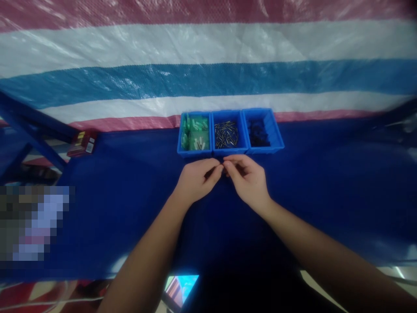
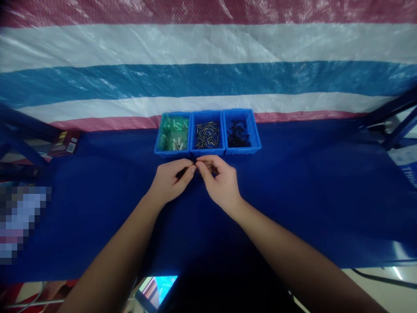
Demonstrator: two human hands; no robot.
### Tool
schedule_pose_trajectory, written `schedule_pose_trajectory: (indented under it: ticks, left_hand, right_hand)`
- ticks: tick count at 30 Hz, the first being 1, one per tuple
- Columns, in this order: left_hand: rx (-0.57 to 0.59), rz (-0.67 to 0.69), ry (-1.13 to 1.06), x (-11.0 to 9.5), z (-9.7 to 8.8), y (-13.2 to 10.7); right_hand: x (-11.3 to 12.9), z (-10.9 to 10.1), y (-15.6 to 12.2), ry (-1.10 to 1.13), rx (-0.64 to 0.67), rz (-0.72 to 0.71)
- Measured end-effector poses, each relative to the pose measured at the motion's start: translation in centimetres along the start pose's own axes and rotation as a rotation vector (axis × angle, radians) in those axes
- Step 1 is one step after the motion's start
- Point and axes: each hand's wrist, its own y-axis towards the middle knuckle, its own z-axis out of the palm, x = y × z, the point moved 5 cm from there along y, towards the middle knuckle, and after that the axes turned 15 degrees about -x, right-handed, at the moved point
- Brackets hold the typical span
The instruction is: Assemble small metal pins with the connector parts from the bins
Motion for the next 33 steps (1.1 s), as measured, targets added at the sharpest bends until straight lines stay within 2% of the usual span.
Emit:
schedule_pose_trajectory:
  ticks: [6,11,15,23,33]
  left_hand:
    - [-0.014,-0.026,0.057,0.45,-0.05,-0.06]
    - [-0.040,-0.091,-0.021,0.56,-0.04,-0.25]
    - [-0.059,-0.060,-0.053,0.24,0.00,-0.25]
    - [-0.052,-0.041,0.079,0.74,-0.12,-0.10]
    - [-0.059,-0.035,-0.068,0.06,0.09,-0.20]
  right_hand:
    - [-0.09,0.52,-0.13,-0.022,0.079,0.004]
    - [-0.12,0.36,-0.08,-0.097,0.090,0.014]
    - [-0.11,0.27,-0.03,-0.131,0.091,0.027]
    - [0.00,0.54,-0.27,-0.052,0.082,-0.021]
    - [0.36,0.33,0.00,-0.210,0.111,0.004]
